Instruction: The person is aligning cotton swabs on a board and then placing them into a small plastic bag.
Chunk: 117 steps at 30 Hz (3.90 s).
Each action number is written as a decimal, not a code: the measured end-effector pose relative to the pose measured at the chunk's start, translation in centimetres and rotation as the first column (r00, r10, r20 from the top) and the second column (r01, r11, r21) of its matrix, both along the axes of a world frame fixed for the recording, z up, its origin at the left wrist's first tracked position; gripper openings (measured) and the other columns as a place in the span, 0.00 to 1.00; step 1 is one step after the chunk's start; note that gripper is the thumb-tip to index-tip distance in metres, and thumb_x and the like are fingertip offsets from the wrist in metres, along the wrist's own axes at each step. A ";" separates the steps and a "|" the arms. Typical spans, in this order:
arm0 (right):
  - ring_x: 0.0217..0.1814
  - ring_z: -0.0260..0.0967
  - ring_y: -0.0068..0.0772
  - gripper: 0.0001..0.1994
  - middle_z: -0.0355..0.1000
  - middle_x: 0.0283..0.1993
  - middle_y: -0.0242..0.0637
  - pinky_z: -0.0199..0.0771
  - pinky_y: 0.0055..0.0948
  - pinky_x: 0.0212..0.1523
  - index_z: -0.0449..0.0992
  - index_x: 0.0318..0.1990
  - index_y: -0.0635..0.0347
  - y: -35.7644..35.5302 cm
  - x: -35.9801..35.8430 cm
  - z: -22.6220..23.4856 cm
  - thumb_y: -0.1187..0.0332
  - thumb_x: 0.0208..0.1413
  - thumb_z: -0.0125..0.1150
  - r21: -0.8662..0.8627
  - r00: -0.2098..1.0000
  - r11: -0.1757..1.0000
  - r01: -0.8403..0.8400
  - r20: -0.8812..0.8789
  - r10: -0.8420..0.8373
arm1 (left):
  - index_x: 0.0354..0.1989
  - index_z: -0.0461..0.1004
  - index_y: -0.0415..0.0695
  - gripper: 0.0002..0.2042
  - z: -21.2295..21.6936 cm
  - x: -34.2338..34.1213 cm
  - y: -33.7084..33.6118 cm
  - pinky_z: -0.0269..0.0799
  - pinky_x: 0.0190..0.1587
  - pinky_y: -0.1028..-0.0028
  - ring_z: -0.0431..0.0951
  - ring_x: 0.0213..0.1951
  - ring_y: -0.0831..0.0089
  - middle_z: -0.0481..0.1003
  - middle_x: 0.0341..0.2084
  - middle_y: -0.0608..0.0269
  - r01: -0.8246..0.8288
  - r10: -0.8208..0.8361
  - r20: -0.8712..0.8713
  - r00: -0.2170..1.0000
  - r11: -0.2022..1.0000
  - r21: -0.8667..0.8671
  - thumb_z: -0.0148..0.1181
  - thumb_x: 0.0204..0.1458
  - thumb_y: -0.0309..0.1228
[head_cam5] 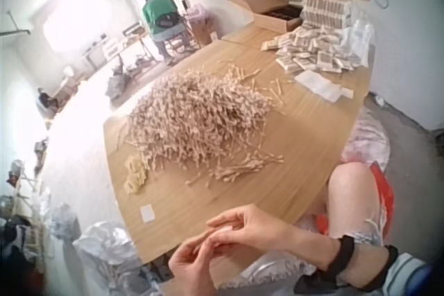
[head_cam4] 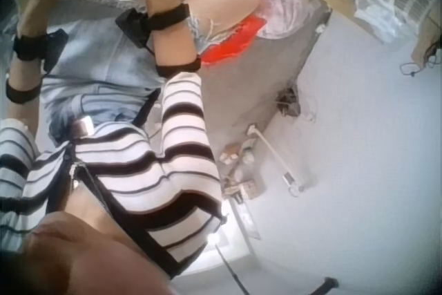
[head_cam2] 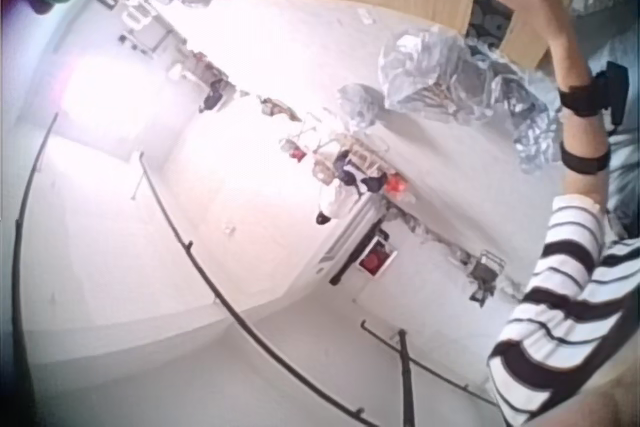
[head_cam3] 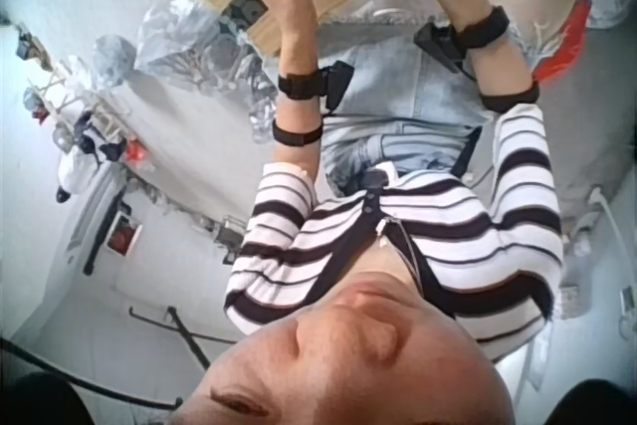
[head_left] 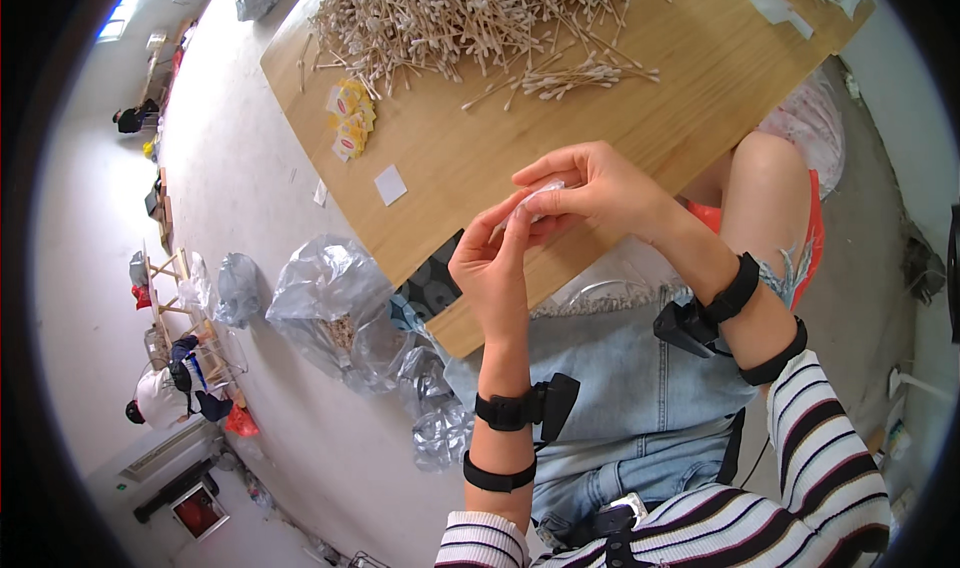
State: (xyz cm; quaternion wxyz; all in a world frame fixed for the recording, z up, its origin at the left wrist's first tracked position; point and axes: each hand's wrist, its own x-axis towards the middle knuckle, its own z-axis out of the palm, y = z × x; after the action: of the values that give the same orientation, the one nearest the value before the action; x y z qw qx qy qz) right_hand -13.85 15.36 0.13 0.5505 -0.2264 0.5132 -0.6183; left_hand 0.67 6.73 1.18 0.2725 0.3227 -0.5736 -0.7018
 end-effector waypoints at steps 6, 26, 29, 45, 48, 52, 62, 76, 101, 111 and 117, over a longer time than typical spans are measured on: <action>0.47 0.77 0.28 0.22 0.77 0.49 0.45 0.80 0.25 0.47 0.71 0.57 0.73 0.2 0.0 0.4 0.67 0.60 0.63 -0.001 0.992 1.000 -0.020 0.123 0.020 | 0.47 0.77 0.31 0.11 -0.7 0.7 -0.9 0.81 0.40 0.73 0.83 0.34 0.69 0.80 0.39 0.52 0.044 -0.018 -0.110 0.994 0.969 0.245 0.58 0.60 0.26; 0.41 0.78 0.26 0.17 0.78 0.42 0.40 0.81 0.25 0.41 0.75 0.46 0.65 0.2 0.0 0.4 0.59 0.59 0.63 -0.180 0.993 0.983 -0.032 0.104 0.051 | 0.48 0.80 0.38 0.12 -0.3 1.0 -2.0 0.71 0.32 0.83 0.76 0.34 0.82 0.79 0.42 0.61 0.140 -0.133 0.045 0.990 0.962 -0.234 0.64 0.54 0.22; 0.39 0.78 0.25 0.10 0.78 0.44 0.40 0.79 0.22 0.38 0.75 0.43 0.62 -0.2 0.2 0.0 0.67 0.59 0.63 -0.163 1.000 0.987 0.004 0.019 -0.001 | 0.46 0.80 0.37 0.10 -0.5 0.6 -2.2 0.70 0.30 0.83 0.75 0.32 0.82 0.80 0.38 0.62 0.073 -0.063 0.052 0.997 0.973 -0.220 0.63 0.55 0.22; 0.32 0.77 0.22 0.05 0.78 0.32 0.32 0.73 0.26 0.31 0.77 0.33 0.62 -0.7 2.8 -0.7 0.71 0.54 0.66 -0.221 0.831 0.951 0.215 -0.471 -0.298 | 0.40 0.81 0.35 0.06 -0.9 1.3 -0.7 0.73 0.32 0.82 0.76 0.33 0.82 0.79 0.39 0.59 -0.055 0.077 0.042 0.996 0.920 -0.388 0.63 0.55 0.20; 0.31 0.76 0.24 0.06 0.77 0.31 0.34 0.75 0.26 0.31 0.75 0.34 0.64 -1.0 3.1 -0.5 0.72 0.54 0.65 -0.209 0.798 0.942 0.261 -0.503 -0.333 | 0.39 0.81 0.35 0.05 -0.7 0.7 -0.9 0.71 0.32 0.84 0.75 0.33 0.83 0.79 0.38 0.61 -0.057 0.073 0.026 0.997 0.918 -0.394 0.63 0.55 0.21; 0.33 0.76 0.26 0.07 0.75 0.33 0.37 0.77 0.26 0.33 0.73 0.35 0.67 -1.1 3.1 0.1 0.72 0.54 0.63 -0.144 0.936 0.962 0.231 -0.238 -0.260 | 0.44 0.80 0.37 0.09 -1.4 1.2 -1.5 0.68 0.28 0.84 0.72 0.27 0.85 0.79 0.35 0.64 -0.036 0.047 0.047 0.998 0.977 -0.212 0.64 0.55 0.23; 0.39 0.72 0.22 0.09 0.73 0.36 0.35 0.77 0.24 0.36 0.74 0.37 0.65 -1.3 1.9 -1.5 0.71 0.53 0.65 -0.211 0.923 0.946 0.246 -0.246 -0.296 | 0.55 0.73 0.35 0.17 -1.9 1.1 -1.6 0.68 0.31 0.83 0.73 0.29 0.82 0.79 0.38 0.61 -0.009 0.009 0.001 1.000 1.000 0.023 0.58 0.57 0.22; 0.37 0.76 0.20 0.06 0.74 0.42 0.30 0.75 0.19 0.32 0.74 0.42 0.59 -1.2 3.1 0.0 0.67 0.62 0.60 -0.133 0.976 0.970 0.203 -0.051 -0.211 | 0.51 0.76 0.34 0.13 -2.0 2.7 -1.9 0.71 0.37 0.80 0.77 0.31 0.80 0.79 0.35 0.62 -0.052 0.058 -0.134 0.989 0.998 0.042 0.59 0.59 0.25; 0.31 0.69 0.19 0.04 0.73 0.33 0.27 0.61 0.19 0.22 0.76 0.30 0.57 5.6 5.9 7.8 0.77 0.50 0.65 -0.381 0.722 0.914 0.139 -0.593 -0.357 | 0.23 0.75 0.46 0.08 6.4 5.2 2.2 0.68 0.54 0.63 0.73 0.52 0.58 0.82 0.36 0.67 0.039 0.055 0.056 0.997 0.280 -0.959 0.65 0.36 0.18; 0.32 0.65 0.16 0.03 0.72 0.36 0.27 0.62 0.17 0.26 0.76 0.31 0.57 10.9 14.0 12.1 0.76 0.54 0.64 -0.312 0.709 0.914 0.258 -0.582 -0.399 | 0.22 0.74 0.45 0.06 8.9 14.0 6.0 0.68 0.53 0.61 0.73 0.48 0.57 0.81 0.32 0.66 0.000 -0.019 -0.011 1.000 0.495 -0.869 0.64 0.37 0.20; 0.32 0.65 0.13 0.03 0.70 0.36 0.26 0.64 0.16 0.30 0.74 0.37 0.58 9.3 18.6 11.8 0.74 0.57 0.63 -0.320 0.824 0.909 0.266 -0.415 -0.387 | 0.28 0.76 0.37 0.04 8.5 17.2 6.5 0.69 0.54 0.60 0.76 0.48 0.56 0.79 0.39 0.48 -0.201 0.064 -0.323 0.944 0.889 -0.412 0.64 0.44 0.21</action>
State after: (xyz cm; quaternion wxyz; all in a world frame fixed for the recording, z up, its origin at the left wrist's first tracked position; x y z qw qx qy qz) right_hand 4.79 24.69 11.91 0.2621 -0.3441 0.5807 -0.6897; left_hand 17.87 13.26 9.68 0.4701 0.1809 -0.6452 -0.5744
